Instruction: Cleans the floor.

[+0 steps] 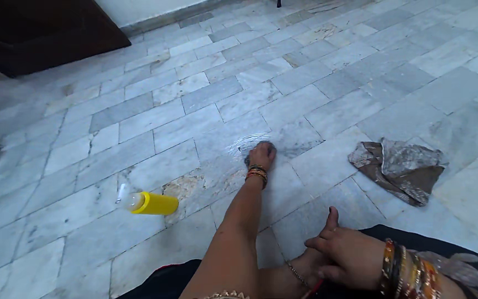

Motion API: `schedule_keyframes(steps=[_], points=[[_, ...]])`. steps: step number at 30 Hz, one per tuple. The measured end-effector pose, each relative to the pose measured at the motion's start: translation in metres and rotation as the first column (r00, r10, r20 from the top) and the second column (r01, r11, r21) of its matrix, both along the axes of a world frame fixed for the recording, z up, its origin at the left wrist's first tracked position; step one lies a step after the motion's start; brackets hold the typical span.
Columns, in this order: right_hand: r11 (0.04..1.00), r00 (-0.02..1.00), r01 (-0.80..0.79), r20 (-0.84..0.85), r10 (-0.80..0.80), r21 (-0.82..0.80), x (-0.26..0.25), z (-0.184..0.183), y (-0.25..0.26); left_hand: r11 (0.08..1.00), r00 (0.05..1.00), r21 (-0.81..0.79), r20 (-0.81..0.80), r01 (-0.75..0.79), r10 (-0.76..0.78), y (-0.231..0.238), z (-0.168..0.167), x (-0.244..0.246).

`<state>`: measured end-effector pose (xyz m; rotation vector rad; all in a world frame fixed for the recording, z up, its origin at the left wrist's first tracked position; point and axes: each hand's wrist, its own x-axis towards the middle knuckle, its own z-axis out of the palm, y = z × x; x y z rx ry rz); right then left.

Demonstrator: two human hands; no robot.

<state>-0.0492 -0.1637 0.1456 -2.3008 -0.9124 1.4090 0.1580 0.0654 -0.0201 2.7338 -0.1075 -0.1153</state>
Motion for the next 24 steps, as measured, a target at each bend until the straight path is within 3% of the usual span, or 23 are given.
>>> schedule_keyframes(steps=[7,12,15,18,24], points=[[0.999,1.000,0.014,0.015,-0.013,-0.048,0.002,0.008,0.004,0.960,0.960,0.038,0.047,-0.277,0.275,0.092,-0.001,-0.072],[0.999,0.997,0.005,0.073,-0.001,-0.054,-0.006,0.015,0.009,0.944,0.943,0.111,-0.088,-0.309,0.319,0.090,0.005,-0.128],[0.998,0.993,-0.011,0.120,0.020,-0.068,-0.015,0.018,0.014,0.967,0.952,0.140,-0.191,-0.215,0.239,0.060,0.010,-0.143],[0.997,0.986,-0.038,0.156,0.049,-0.074,-0.025,0.020,0.018,0.994,0.963,0.107,-0.262,-0.034,0.062,0.015,0.009,-0.157],[0.996,0.981,-0.052,0.181,0.064,-0.067,-0.034,0.017,0.017,0.959,0.935,-0.030,-0.217,0.281,-0.281,-0.078,0.000,-0.179]])
